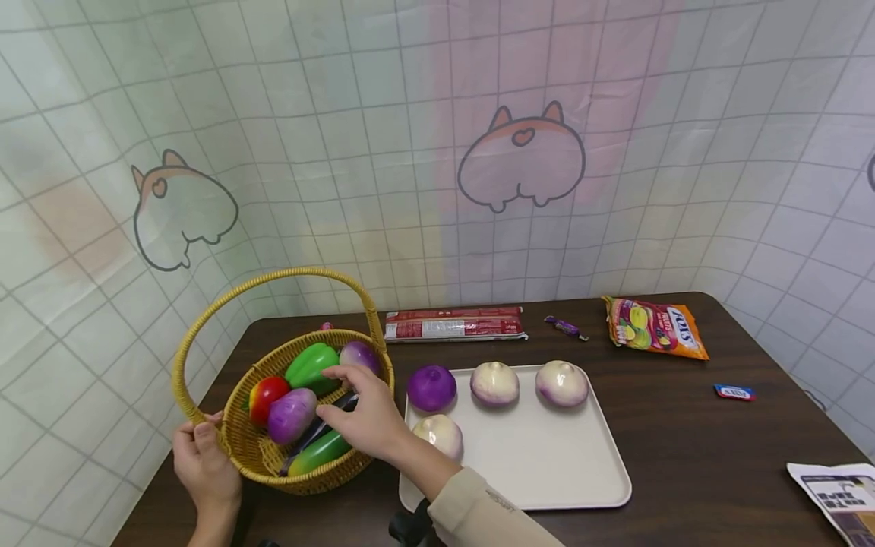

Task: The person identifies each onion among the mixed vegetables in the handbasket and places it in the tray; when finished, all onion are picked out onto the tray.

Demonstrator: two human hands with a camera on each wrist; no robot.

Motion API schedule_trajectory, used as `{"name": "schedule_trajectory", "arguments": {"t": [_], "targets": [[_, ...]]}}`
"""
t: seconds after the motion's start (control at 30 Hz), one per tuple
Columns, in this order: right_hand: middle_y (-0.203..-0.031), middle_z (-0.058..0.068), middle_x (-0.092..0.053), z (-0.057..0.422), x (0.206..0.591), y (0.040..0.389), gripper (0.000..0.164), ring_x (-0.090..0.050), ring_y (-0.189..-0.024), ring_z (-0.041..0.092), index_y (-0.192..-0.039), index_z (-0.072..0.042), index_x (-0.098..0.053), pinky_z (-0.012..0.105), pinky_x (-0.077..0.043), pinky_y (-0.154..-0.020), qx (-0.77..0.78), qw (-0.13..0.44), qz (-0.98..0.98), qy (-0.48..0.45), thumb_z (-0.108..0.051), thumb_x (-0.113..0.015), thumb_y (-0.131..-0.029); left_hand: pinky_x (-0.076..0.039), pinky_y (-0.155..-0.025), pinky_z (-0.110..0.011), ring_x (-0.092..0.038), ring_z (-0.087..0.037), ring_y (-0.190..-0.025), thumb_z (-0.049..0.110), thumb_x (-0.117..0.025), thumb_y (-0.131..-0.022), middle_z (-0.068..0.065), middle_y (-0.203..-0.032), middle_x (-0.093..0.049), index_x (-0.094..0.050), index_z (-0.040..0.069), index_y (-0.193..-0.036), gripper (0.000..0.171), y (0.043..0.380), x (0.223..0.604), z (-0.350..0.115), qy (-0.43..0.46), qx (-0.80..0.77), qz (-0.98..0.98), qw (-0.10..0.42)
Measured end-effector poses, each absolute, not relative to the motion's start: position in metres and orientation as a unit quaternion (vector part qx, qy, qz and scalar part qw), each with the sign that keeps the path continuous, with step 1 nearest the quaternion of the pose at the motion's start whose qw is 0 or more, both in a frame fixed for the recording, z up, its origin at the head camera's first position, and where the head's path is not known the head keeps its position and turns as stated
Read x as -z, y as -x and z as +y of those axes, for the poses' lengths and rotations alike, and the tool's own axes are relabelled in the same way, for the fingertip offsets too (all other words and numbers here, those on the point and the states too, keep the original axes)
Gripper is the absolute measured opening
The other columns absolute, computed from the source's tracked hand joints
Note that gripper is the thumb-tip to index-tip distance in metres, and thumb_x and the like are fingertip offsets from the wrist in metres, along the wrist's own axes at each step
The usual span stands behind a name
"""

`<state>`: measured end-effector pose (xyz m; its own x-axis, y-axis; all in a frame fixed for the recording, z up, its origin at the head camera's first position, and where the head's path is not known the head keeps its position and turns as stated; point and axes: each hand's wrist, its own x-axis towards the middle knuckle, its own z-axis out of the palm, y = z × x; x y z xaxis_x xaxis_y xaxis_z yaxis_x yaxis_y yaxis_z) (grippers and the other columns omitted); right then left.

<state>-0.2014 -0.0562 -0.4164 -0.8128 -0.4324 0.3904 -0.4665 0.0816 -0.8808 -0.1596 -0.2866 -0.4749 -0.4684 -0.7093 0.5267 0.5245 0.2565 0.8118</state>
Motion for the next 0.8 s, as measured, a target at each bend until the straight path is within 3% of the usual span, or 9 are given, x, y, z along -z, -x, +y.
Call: {"name": "schedule_trajectory", "arguments": {"t": [0.13, 0.3, 0.5, 0.8], "targets": [[-0.129, 0.005, -0.058, -0.066, 0.415, 0.205, 0.046, -0.054, -0.115, 0.019, -0.131, -0.011, -0.057, 0.042, -0.043, -0.102, -0.606, 0.002, -0.731, -0.312, -0.018, -0.071, -0.088, -0.050, -0.072, -0.015, -0.061, -0.017, -0.089, 0.024, -0.058, -0.097, -0.010, -0.096, -0.065, -0.057, -0.001, -0.098, 0.025, 0.159, 0.475, -0.290, -0.081, 0.602, -0.606, 0.513], [-0.129, 0.009, -0.058, -0.075, 0.413, 0.207, 0.044, -0.053, -0.117, 0.026, -0.130, -0.009, -0.057, 0.041, -0.043, -0.103, -0.620, -0.011, -0.721, -0.309, -0.016, -0.070, -0.088, -0.050, -0.072, -0.015, -0.061, -0.018, -0.090, 0.021, -0.057, -0.097, -0.010, -0.097, -0.064, -0.057, 0.006, -0.097, 0.015, 0.161, 0.477, -0.288, -0.072, 0.611, -0.605, 0.506], [-0.123, 0.008, -0.062, -0.089, 0.417, 0.213, 0.039, -0.056, -0.111, 0.031, -0.124, -0.010, -0.062, 0.040, -0.047, -0.095, -0.608, 0.015, -0.749, -0.262, -0.019, -0.071, -0.087, -0.050, -0.071, -0.015, -0.061, -0.017, -0.089, 0.022, -0.055, -0.099, -0.009, -0.098, -0.064, -0.057, 0.010, -0.098, 0.012, 0.163, 0.478, -0.285, -0.065, 0.601, -0.619, 0.503], [-0.134, 0.003, -0.056, -0.104, 0.415, 0.223, 0.058, -0.054, -0.115, 0.028, -0.136, -0.013, -0.055, 0.030, -0.048, -0.085, -0.534, -0.027, -0.796, -0.283, -0.029, -0.074, -0.084, -0.050, -0.071, -0.015, -0.062, -0.018, -0.089, 0.026, -0.058, -0.098, -0.011, -0.097, -0.065, -0.057, 0.012, -0.096, 0.014, 0.159, 0.475, -0.287, -0.071, 0.601, -0.611, 0.510]]}}
